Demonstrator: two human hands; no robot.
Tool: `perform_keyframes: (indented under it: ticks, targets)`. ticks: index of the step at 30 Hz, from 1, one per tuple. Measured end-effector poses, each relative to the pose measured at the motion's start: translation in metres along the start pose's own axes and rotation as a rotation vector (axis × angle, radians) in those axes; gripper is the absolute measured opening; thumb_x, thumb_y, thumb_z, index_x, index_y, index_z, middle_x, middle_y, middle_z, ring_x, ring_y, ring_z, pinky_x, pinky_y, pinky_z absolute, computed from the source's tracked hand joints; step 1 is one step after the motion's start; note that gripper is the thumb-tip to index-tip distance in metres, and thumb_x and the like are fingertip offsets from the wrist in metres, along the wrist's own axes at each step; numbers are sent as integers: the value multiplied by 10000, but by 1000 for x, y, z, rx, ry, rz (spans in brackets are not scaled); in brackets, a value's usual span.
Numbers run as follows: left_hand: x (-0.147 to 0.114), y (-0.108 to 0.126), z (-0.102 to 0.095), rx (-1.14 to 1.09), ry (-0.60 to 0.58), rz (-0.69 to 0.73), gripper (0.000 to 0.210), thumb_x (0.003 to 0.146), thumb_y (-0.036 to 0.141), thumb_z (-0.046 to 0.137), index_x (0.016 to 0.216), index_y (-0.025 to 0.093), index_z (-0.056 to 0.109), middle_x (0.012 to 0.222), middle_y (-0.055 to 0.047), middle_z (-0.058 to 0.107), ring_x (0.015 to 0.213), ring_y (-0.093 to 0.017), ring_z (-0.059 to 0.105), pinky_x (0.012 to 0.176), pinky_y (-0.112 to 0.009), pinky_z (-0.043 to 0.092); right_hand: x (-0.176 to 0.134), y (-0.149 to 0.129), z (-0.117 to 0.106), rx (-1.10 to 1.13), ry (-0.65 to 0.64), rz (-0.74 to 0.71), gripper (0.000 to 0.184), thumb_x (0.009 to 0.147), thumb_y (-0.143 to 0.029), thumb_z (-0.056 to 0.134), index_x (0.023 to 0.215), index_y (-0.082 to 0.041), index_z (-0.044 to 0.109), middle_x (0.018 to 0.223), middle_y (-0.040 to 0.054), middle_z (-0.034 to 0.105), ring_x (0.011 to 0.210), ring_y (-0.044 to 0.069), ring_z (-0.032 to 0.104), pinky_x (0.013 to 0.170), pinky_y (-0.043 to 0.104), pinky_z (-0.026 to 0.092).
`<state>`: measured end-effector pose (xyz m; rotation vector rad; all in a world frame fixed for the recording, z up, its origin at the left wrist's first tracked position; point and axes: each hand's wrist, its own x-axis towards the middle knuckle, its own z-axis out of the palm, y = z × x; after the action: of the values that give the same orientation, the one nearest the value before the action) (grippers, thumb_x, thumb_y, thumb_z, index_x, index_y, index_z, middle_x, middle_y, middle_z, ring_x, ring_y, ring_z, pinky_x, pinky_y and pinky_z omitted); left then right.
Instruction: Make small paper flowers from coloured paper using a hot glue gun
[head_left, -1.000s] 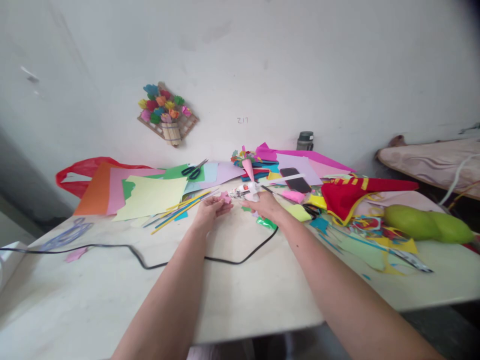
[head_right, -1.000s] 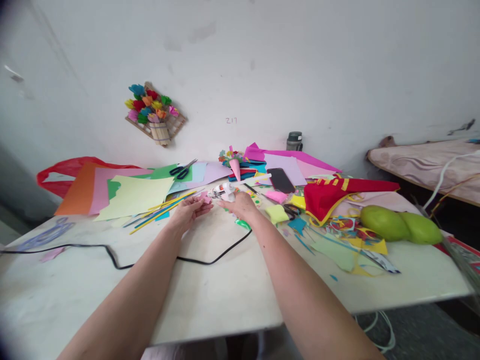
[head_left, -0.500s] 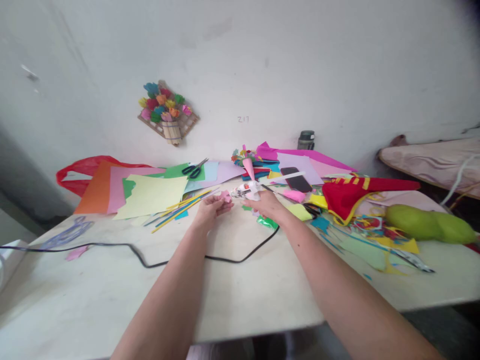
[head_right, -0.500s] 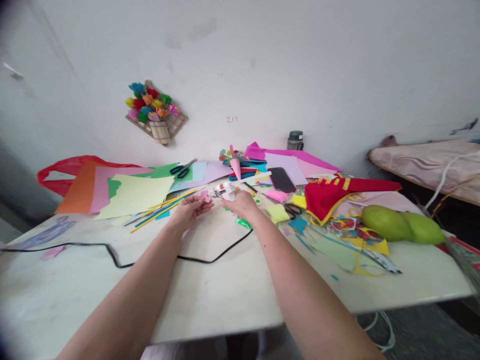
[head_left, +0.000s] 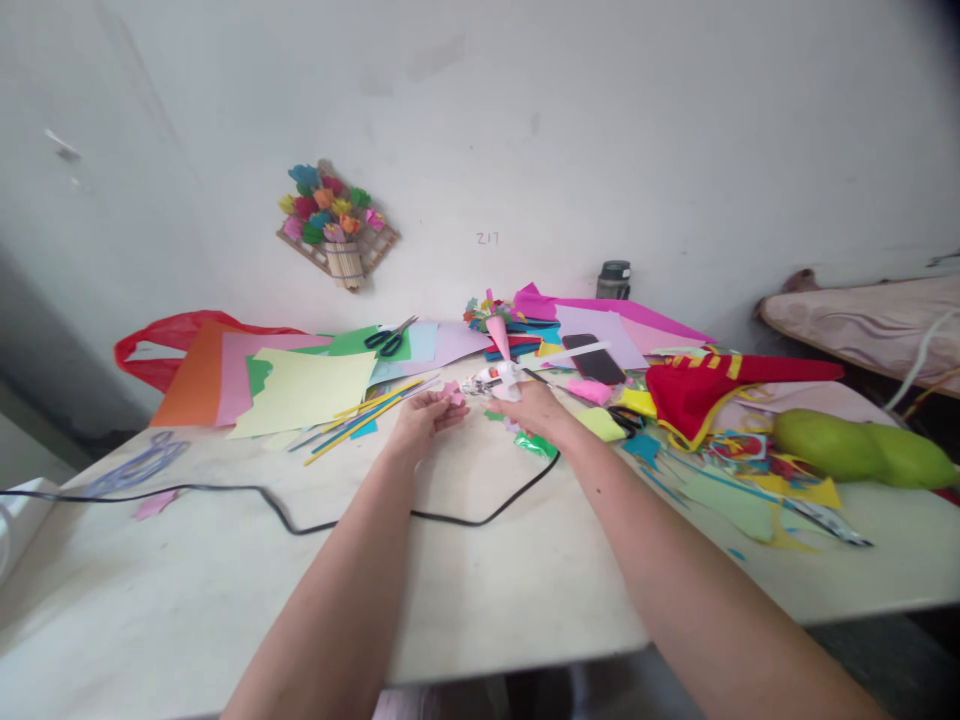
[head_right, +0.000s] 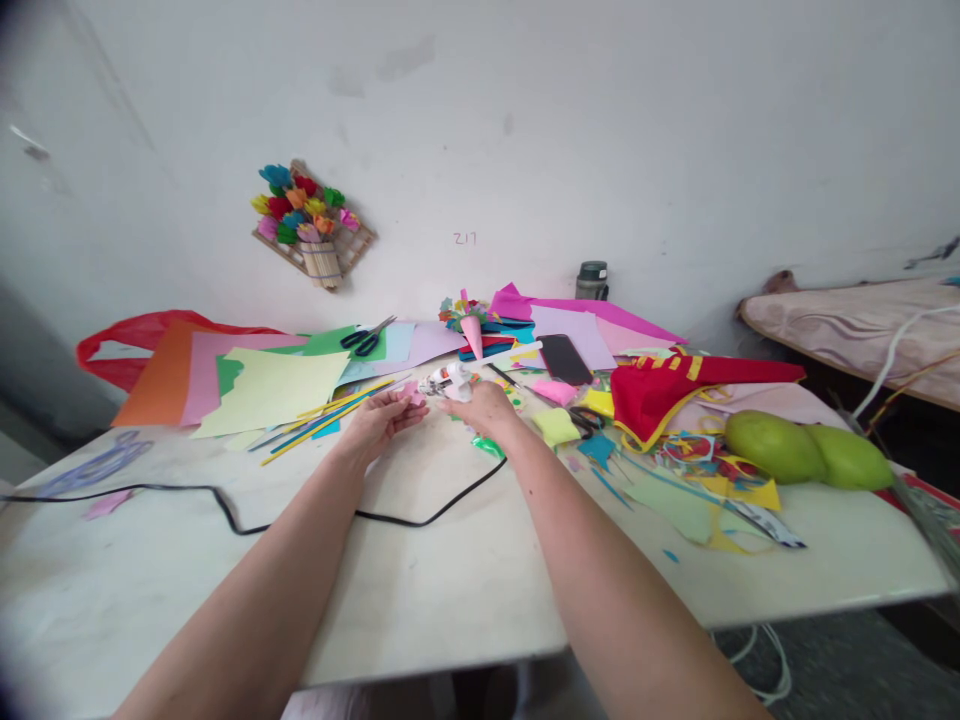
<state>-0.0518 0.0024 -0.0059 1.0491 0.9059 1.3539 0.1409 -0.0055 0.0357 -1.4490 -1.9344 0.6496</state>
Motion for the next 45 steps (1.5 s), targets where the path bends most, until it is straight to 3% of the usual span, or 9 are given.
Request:
perform_keyframes:
  ticks: [30,45]
  targets:
    - [1,1,-1,19,-20,-15,125,693,200,641,725,85,606,760,-107,676,718,-185,653,726,-314,519,3,3,3,-65,14,-76,321,686,-441,574,821,-162,653,660,45,633,605,148,571,538,217,384]
    - [0,1,0,16,-20,-14,102,684,176,648,690,97,584,751,-104,676,736,-198,655,737,-330,522,-2,-3,-3,-82,39,-34,332,681,-449,586,824,-159,661,694,54,639,634,152,580,548,216,398]
